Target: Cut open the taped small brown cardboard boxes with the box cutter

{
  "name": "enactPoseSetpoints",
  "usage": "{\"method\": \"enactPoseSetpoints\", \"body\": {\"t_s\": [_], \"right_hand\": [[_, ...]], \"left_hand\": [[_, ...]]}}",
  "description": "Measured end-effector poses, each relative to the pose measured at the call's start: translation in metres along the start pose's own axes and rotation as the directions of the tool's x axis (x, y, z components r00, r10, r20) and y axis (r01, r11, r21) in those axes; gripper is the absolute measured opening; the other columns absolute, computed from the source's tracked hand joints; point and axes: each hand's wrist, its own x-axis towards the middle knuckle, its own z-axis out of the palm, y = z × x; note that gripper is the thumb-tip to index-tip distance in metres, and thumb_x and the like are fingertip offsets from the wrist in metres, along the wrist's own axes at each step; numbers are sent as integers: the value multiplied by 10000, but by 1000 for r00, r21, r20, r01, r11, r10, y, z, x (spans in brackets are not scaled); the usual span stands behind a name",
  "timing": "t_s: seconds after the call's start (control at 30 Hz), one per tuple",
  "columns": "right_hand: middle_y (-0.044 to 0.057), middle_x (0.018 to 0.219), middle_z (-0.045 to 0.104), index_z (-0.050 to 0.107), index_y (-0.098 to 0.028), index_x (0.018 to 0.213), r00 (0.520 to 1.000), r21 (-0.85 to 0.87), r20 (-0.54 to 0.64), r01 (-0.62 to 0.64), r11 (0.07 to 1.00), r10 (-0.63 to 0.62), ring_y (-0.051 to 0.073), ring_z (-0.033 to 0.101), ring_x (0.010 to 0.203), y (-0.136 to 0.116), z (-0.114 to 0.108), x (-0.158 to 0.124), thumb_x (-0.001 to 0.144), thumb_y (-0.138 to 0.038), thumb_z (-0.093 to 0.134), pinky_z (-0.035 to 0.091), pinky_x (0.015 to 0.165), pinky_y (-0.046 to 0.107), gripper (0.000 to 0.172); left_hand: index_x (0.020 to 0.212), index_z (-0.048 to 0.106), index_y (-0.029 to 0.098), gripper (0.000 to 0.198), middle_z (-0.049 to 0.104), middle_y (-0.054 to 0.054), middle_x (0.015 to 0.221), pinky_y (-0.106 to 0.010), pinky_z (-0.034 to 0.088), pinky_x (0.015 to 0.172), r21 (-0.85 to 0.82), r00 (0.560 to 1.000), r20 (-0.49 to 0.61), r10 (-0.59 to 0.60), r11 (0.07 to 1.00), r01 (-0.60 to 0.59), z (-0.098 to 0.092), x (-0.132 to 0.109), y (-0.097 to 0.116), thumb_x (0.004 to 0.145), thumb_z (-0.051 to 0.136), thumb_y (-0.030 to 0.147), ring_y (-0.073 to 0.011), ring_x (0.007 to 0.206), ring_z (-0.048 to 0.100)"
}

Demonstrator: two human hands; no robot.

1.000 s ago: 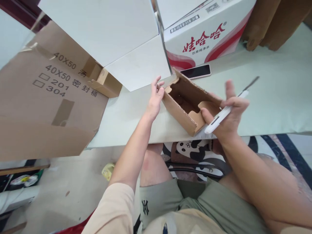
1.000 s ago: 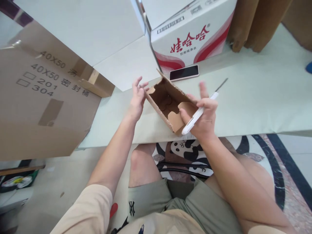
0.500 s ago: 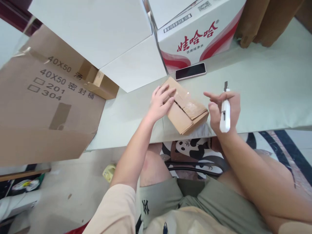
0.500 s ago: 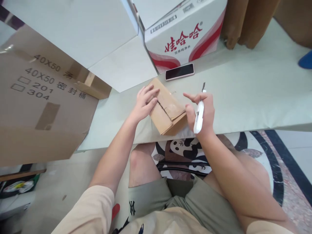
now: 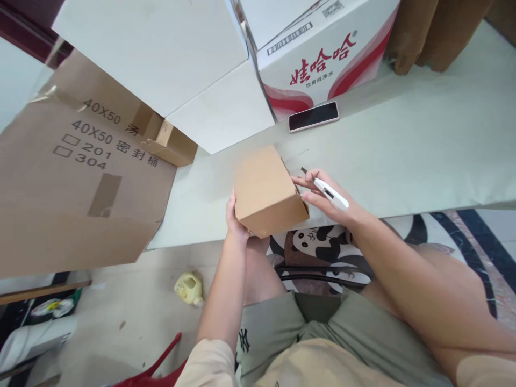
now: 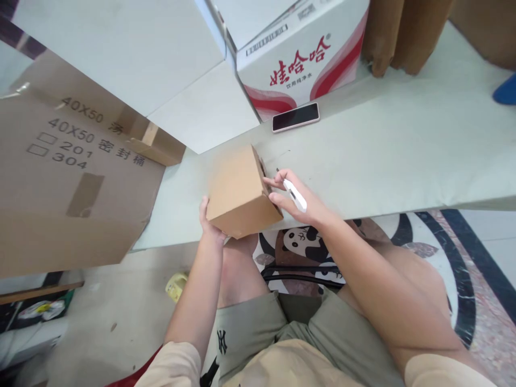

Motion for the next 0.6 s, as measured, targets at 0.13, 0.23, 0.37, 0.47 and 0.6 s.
{"method": "enactPoseSetpoints", "body": {"t_s": [0.13,0.23,0.37,0.47,0.6], "right_hand": [[74,1367,715,423,-313,1032,979,-61,-41,198,978,-201,266,475,1514,-6,0,0,910,-547,661,420,1218,578,355],[63,1295,757,446,-320,1038,942,-123,-150,284,951,-301,277,523,1478,-21,-7,-3,910,-531,668,410,1237,595,332],[61,1188,789,501,-312,1008,955,-202,-173,205,958,-240,307,603,1399,-36,-19,-6,911,-504,669,493,1166,577,274],[63,1188,787,527,-294,1010,980,-321,-124,108,941,-155,328,691,1270,-33,-23,-4,858,-412,721,561,1058,568,273],[51,1229,776,547,-288,1052,989,-414,-96,65,908,-115,294,765,1057,-25,-21,-1,796,-338,736,620,884,492,322]], "left_hand": [[1206,694,216,479,761,-88,1250,-472,562,1061,-134,989,-28,-148,981,143,18,-1,-1,775,654,420,-344,1284,661],[1258,666,239,573,742,-58,1291,-402,588,987,-46,975,58,-213,975,216,40,0,-7,686,688,231,-268,1146,720],[1300,650,246,500,686,-85,1404,-455,570,1045,156,962,44,-270,953,260,63,-2,-7,804,695,296,-285,1225,691],[1403,567,301,513,582,-66,1540,-491,533,1116,232,988,22,-156,962,147,65,0,-2,898,628,369,-297,1390,591],[1533,372,387,583,376,-25,1693,-453,487,1179,428,985,104,137,888,-169,51,11,7,976,531,449,-275,1558,400]]}}
